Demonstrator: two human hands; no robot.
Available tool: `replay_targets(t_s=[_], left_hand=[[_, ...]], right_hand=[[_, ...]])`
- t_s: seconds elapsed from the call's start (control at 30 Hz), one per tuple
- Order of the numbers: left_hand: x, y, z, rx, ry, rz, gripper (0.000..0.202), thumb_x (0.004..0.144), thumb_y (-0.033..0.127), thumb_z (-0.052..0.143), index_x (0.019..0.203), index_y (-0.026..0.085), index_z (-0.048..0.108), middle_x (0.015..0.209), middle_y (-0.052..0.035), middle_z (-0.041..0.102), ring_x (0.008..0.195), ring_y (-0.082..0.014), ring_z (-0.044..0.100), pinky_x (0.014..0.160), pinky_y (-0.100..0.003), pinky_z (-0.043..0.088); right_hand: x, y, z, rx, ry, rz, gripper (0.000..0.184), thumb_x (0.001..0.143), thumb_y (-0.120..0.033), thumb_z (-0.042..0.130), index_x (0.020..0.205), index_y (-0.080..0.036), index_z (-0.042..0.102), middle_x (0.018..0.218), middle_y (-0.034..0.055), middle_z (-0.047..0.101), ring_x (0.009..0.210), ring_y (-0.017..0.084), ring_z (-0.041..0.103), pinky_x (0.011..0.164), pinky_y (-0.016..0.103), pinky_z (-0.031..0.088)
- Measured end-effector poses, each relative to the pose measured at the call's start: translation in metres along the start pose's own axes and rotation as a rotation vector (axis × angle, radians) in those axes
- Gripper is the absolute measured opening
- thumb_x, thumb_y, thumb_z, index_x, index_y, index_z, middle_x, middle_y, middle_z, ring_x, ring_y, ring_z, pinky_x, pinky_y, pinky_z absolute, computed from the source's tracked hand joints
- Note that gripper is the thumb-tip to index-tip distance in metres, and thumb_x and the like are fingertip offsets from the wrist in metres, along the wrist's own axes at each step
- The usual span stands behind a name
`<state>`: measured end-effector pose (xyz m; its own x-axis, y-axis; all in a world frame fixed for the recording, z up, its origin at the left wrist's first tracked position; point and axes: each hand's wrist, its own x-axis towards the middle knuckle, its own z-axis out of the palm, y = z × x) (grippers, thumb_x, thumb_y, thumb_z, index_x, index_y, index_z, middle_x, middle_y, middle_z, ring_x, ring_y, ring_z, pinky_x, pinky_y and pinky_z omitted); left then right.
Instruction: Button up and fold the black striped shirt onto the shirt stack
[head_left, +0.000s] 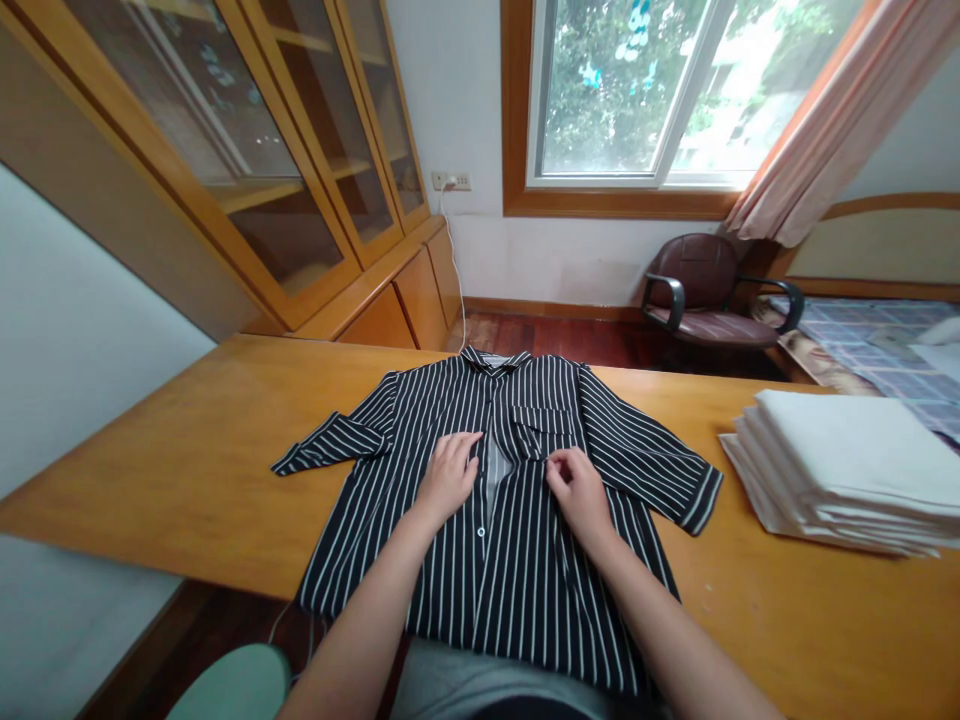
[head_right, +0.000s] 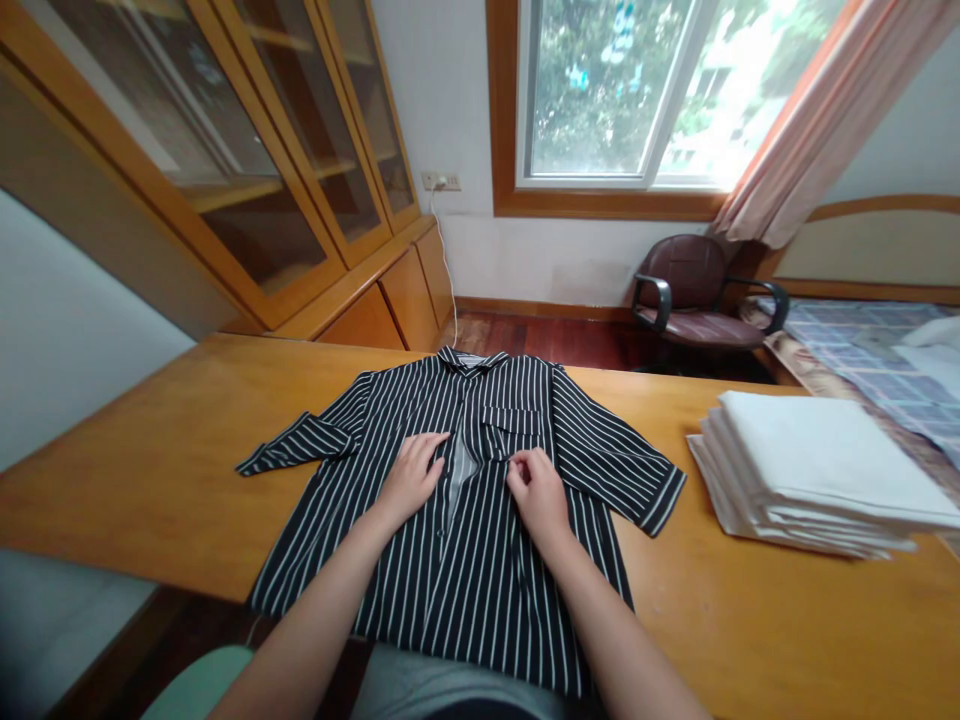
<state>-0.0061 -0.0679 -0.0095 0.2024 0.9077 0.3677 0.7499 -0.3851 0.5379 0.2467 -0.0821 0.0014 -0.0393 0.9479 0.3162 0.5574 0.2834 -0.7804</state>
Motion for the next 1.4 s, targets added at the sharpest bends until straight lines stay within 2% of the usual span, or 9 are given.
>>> replay_targets(t_s=[0.2,0.37,0.53,0.67,0.9,1.03,1.17,1.3,1.4], left_hand=[[-0.001,0.005,0.000,0.148,-0.051,0.009,0.042,0.088,0.035,0.066,0.129,0.028,0.061,0.127,-0.0082,0.059,0.121,-0.0307,0.048,0.105,-0.051,0.041],[0.000,0.006,-0.001,0.203,-0.031,0.001,0.029,0.089,0.023,0.061,0.117,0.022,0.065,0.112,-0.0069,0.062,0.109,-0.0260,0.054,0.099,-0.043,0.047],[0.001,0.002,0.000,0.143,0.022,-0.008,0.013,0.090,0.014,0.054,0.092,0.019,0.066,0.094,-0.0061,0.065,0.094,-0.0237,0.058,0.089,-0.039,0.049],[0.002,0.005,-0.008,-0.022,0.069,-0.060,0.016,0.095,0.021,0.050,0.091,0.019,0.065,0.091,-0.0050,0.067,0.090,-0.0215,0.062,0.086,-0.036,0.050],[0.018,0.038,-0.033,-0.278,0.192,-0.175,0.016,0.094,0.029,0.053,0.091,0.020,0.067,0.091,-0.0041,0.066,0.088,-0.0198,0.064,0.079,-0.031,0.051],[0.026,0.061,-0.025,-0.548,0.102,-0.154,0.014,0.093,0.029,0.054,0.089,0.020,0.064,0.120,-0.0087,0.066,0.114,-0.0224,0.060,0.100,-0.037,0.045],[0.026,0.073,-0.007,-0.835,-0.032,-0.223,0.012,0.091,0.031,0.058,0.087,0.020,0.058,0.146,-0.0103,0.051,0.121,-0.0229,0.058,0.105,-0.038,0.042],[0.024,0.072,0.004,-0.849,-0.043,-0.254,0.013,0.089,0.033,0.060,0.086,0.021,0.056,0.115,-0.0074,0.067,0.108,-0.0218,0.062,0.098,-0.036,0.046],[0.024,0.069,0.005,-0.739,0.012,-0.256,0.011,0.089,0.031,0.057,0.086,0.021,0.058,0.096,-0.0037,0.065,0.094,-0.0199,0.061,0.088,-0.032,0.047]], right_hand=[[0.004,0.011,-0.033,0.219,0.224,0.188,0.022,0.091,-0.041,0.056,0.092,-0.020,0.062,0.085,0.0045,0.065,0.077,0.020,0.060,0.071,0.032,0.048],[0.004,0.014,-0.051,0.193,0.114,0.157,0.022,0.090,-0.042,0.058,0.091,-0.020,0.063,0.084,0.0043,0.066,0.077,0.021,0.060,0.073,0.033,0.047],[-0.001,0.009,-0.042,0.171,0.013,0.075,0.017,0.091,-0.037,0.057,0.088,-0.021,0.063,0.084,0.0042,0.065,0.077,0.021,0.060,0.072,0.033,0.047],[0.001,0.001,-0.034,0.224,0.015,0.028,0.017,0.093,-0.037,0.055,0.087,-0.022,0.061,0.089,0.0051,0.062,0.084,0.021,0.060,0.074,0.033,0.050],[0.017,-0.021,-0.021,0.429,0.033,0.089,0.023,0.093,-0.043,0.057,0.101,-0.022,0.063,0.104,0.0078,0.068,0.100,0.024,0.063,0.089,0.040,0.050],[0.024,-0.038,-0.003,0.609,-0.086,0.110,0.024,0.091,-0.046,0.061,0.099,-0.024,0.065,0.105,0.0053,0.070,0.103,0.023,0.064,0.095,0.039,0.048],[0.028,-0.043,0.012,0.781,-0.143,0.161,0.027,0.085,-0.050,0.068,0.093,-0.024,0.066,0.105,0.0040,0.072,0.103,0.023,0.065,0.099,0.040,0.048],[0.025,-0.039,0.013,0.833,-0.238,0.194,0.026,0.083,-0.049,0.070,0.089,-0.024,0.069,0.110,0.0045,0.073,0.113,0.025,0.063,0.107,0.043,0.043],[0.020,-0.038,0.007,0.818,-0.300,0.199,0.024,0.085,-0.046,0.070,0.095,-0.025,0.071,0.114,0.0044,0.072,0.119,0.025,0.061,0.111,0.045,0.041]])
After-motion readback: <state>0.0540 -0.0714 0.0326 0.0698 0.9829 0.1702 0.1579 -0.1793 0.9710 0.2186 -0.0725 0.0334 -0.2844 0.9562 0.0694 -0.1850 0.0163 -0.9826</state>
